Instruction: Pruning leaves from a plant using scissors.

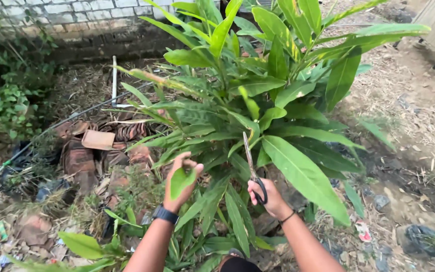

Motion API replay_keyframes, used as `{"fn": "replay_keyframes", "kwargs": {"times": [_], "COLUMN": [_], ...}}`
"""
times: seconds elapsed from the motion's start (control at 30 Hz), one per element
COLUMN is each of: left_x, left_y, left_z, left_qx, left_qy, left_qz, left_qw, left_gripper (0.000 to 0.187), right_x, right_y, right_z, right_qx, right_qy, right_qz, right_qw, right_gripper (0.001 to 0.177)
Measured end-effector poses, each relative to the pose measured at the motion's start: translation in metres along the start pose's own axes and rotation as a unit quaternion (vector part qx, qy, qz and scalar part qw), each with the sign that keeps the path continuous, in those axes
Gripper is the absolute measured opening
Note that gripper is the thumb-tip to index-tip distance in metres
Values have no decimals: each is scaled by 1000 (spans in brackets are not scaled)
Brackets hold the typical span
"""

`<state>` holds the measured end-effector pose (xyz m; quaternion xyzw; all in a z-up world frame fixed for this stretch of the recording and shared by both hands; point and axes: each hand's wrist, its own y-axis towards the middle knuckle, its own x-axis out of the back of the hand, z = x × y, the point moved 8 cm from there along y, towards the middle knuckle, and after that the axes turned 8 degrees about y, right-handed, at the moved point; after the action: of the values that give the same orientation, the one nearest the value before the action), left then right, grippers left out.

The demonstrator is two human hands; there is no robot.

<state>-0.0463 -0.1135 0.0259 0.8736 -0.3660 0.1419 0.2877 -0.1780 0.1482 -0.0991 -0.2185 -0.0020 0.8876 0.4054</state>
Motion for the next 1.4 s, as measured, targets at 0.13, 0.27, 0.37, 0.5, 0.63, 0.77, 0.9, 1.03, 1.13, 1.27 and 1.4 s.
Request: {"fn": "replay_keyframes", "kwargs": {"times": [0.13, 0.27, 0.37, 0.5, 0.63, 0.77, 0.9, 1.03, 1.13, 1.27, 1.4], "left_x": [-40, -57, -75, -117, -182, -205, -182, -155, -190, -213, -168], "left_y": [22, 46, 69, 96, 100, 88, 67, 52, 54, 31, 6], "left_z": [8, -49, -94, -131, -107, -63, -35, -14, 97, 154, 162], "left_qx": [26, -20, -62, -175, -245, -161, -8, 103, 158, 309, 130], "left_qy": [78, 138, 116, 190, 353, 319, 268, 271, 27, -139, 29], "left_qz": [72, 54, 39, 72, 143, 154, 96, 29, -50, 92, 31], "left_qw": [994, 989, 991, 963, 892, 921, 959, 957, 986, 936, 991], "left_gripper": [95, 121, 123, 95, 72, 50, 69, 85, 103, 32, 27], "right_x": [10, 49, 78, 101, 120, 56, 67, 67, 65, 50, 44], "right_y": [-11, -20, -31, -34, -41, -69, -73, -72, -59, -44, -24], "right_z": [19, 36, 58, 73, 65, 127, 114, 93, 63, 45, 3], "right_qx": [10, 32, 66, 86, 84, 66, 81, 82, 54, 40, -50], "right_qy": [3, 17, 9, 13, 142, 236, 87, 46, 63, -5, -40], "right_qz": [16, 3, -30, -41, 22, 143, 161, 166, 176, 149, 109], "right_qw": [1000, 999, 997, 995, 986, 959, 980, 982, 981, 988, 992], "right_gripper": [27, 30, 33, 36, 54, 79, 84, 79, 71, 57, 42]}}
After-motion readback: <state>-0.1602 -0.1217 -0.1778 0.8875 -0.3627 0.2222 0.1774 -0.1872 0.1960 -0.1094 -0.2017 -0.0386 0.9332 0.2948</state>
